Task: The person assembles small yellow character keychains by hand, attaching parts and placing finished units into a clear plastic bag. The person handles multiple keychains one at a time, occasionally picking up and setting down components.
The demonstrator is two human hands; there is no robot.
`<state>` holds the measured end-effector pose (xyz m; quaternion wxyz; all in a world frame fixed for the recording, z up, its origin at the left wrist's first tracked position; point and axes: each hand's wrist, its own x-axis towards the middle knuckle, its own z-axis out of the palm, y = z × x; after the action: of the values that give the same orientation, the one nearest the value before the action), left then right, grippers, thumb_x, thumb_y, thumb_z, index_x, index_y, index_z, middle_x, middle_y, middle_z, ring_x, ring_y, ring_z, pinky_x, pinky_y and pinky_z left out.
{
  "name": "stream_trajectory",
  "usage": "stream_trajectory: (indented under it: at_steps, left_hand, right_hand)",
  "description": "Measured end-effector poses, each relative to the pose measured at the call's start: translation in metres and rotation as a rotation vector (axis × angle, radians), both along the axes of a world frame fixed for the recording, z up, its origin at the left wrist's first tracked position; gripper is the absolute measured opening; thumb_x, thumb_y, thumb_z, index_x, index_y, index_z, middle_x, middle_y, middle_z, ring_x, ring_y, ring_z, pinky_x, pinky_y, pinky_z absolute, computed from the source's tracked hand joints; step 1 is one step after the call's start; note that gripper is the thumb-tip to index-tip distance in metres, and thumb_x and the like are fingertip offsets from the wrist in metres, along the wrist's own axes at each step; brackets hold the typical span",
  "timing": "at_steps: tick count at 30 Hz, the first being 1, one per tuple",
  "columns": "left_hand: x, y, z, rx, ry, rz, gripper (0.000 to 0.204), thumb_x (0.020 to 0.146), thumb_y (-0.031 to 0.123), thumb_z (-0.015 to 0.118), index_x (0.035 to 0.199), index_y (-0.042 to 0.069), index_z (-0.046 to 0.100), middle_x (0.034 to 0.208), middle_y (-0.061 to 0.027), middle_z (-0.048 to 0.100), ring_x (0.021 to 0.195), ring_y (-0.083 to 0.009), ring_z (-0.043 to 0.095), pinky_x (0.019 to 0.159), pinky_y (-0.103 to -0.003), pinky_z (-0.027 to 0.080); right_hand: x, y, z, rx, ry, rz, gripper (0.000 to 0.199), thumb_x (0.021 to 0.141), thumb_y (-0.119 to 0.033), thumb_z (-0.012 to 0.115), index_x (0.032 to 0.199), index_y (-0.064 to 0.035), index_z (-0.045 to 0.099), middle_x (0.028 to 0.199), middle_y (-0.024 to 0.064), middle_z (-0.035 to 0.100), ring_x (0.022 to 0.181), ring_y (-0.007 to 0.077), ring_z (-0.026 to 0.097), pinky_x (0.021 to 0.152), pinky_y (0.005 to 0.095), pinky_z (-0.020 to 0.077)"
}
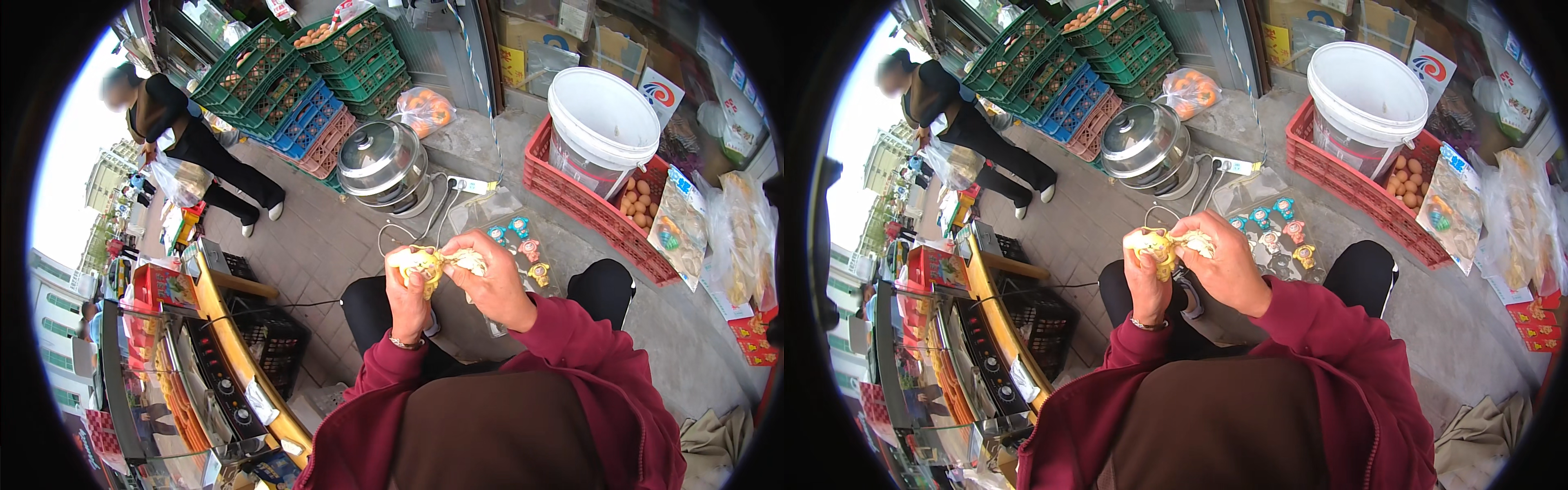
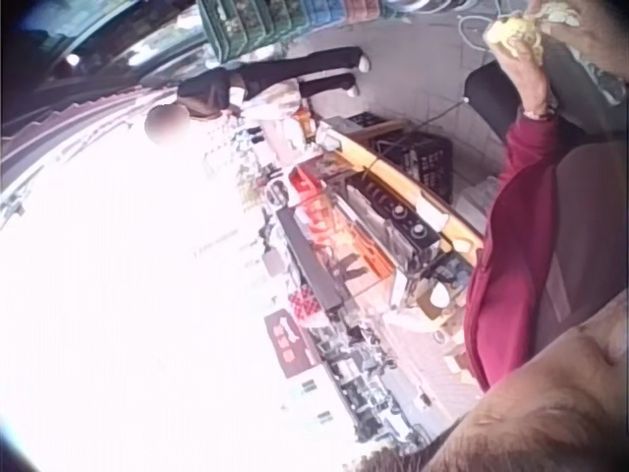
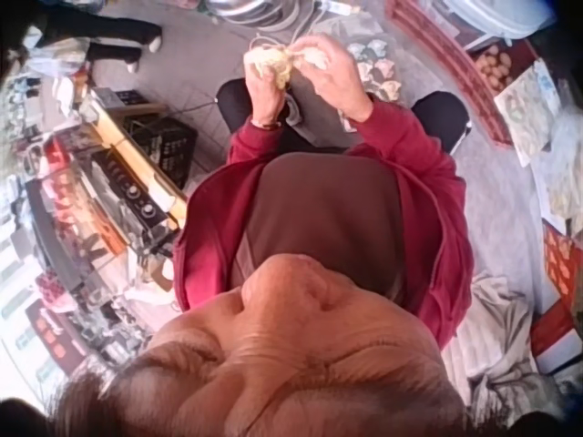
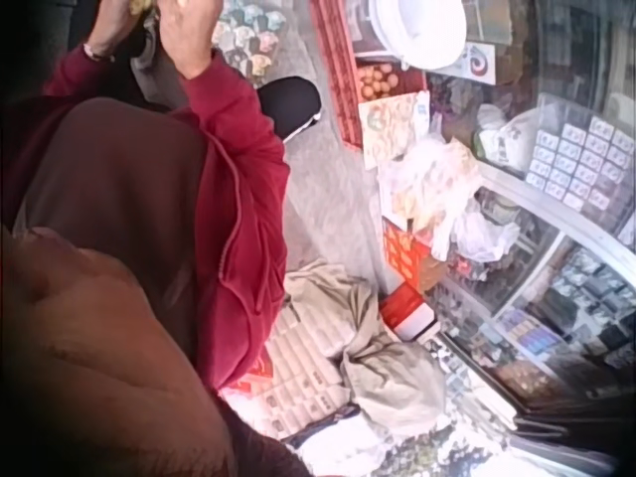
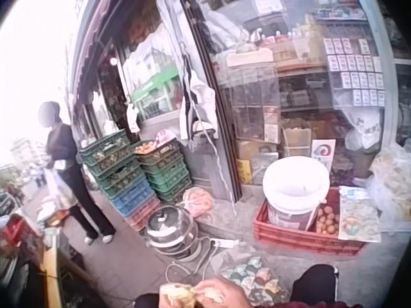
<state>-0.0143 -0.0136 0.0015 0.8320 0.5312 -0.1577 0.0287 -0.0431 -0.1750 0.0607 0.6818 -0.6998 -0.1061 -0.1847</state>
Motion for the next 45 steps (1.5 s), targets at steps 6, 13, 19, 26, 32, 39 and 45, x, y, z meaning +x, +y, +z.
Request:
stream_trajectory:
  at_steps: [6,13,19,26,32,39,45]
  left_hand:
    - [-0.001,-0.001,0.005,0.336,-0.174,0.036,0.059,0.098,0.039,0.069,0.134,0.002,0.041,0.115,-0.0079,0.055,0.097,-0.0130,0.055,0.084,-0.027,0.049]
    - [-0.010,-0.002,0.004,0.401,-0.118,-0.100,0.057,0.100,0.040,0.067,0.133,0.002,0.041,0.118,-0.0064,0.055,0.106,-0.0120,0.055,0.091,-0.027,0.048]
    - [0.004,0.001,0.002,0.220,-0.046,-0.006,0.043,0.105,0.033,0.059,0.130,0.003,0.043,0.117,-0.0074,0.056,0.100,-0.0129,0.058,0.087,-0.027,0.049]
    - [0.007,0.023,0.008,0.186,-0.158,0.005,0.054,0.101,0.042,0.063,0.133,0.004,0.042,0.121,-0.0089,0.055,0.106,-0.0175,0.061,0.092,-0.031,0.051]
    - [-0.003,0.021,0.010,0.277,-0.252,0.081,0.059,0.096,0.038,0.073,0.133,0.004,0.041,0.124,-0.0103,0.054,0.109,-0.0186,0.060,0.093,-0.031,0.052]
    - [-0.008,0.031,0.016,0.122,-0.212,0.031,0.072,0.087,0.044,0.079,0.132,0.005,0.039,0.118,-0.0153,0.058,0.107,-0.0267,0.067,0.088,-0.036,0.058]
    - [-0.009,0.021,0.009,0.201,-0.269,0.082,0.074,0.085,0.041,0.083,0.133,0.006,0.039,0.122,-0.0147,0.058,0.107,-0.0220,0.062,0.090,-0.033,0.053]
  right_hand:
    - [0.005,-0.006,0.000,-0.254,-0.405,-0.206,0.027,0.079,0.008,0.071,0.104,-0.0037,0.072,0.106,0.0101,0.068,0.091,0.0291,0.064,0.078,0.0380,0.0530]
    - [0.018,-0.020,0.009,-0.352,-0.374,-0.016,0.026,0.079,0.001,0.071,0.104,-0.0051,0.074,0.105,0.0087,0.065,0.097,0.0280,0.061,0.079,0.0374,0.0524]
    - [0.011,-0.021,-0.007,-0.627,-0.594,-0.198,0.034,0.075,0.004,0.069,0.108,-0.0041,0.070,0.107,0.0076,0.065,0.093,0.0277,0.063,0.067,0.0365,0.0547]
    - [0.011,-0.035,0.003,-0.538,-0.408,-0.156,0.024,0.081,0.003,0.070,0.104,-0.0032,0.072,0.104,0.0083,0.064,0.096,0.0237,0.067,0.071,0.0331,0.0570]
    - [0.001,-0.006,0.005,-0.142,-0.176,0.053,0.011,0.087,-0.004,0.074,0.097,-0.0033,0.073,0.100,0.0082,0.065,0.090,0.0226,0.067,0.077,0.0335,0.0543]
    - [0.013,-0.031,0.015,-0.167,-0.107,-0.060,0.012,0.083,-0.003,0.073,0.095,-0.0037,0.073,0.096,0.0078,0.065,0.090,0.0198,0.067,0.079,0.0327,0.0529]
    - [0.000,-0.011,0.018,-0.070,-0.140,0.111,0.016,0.088,-0.011,0.075,0.101,-0.0026,0.072,0.099,0.0096,0.067,0.090,0.0233,0.067,0.080,0.0338,0.0531]
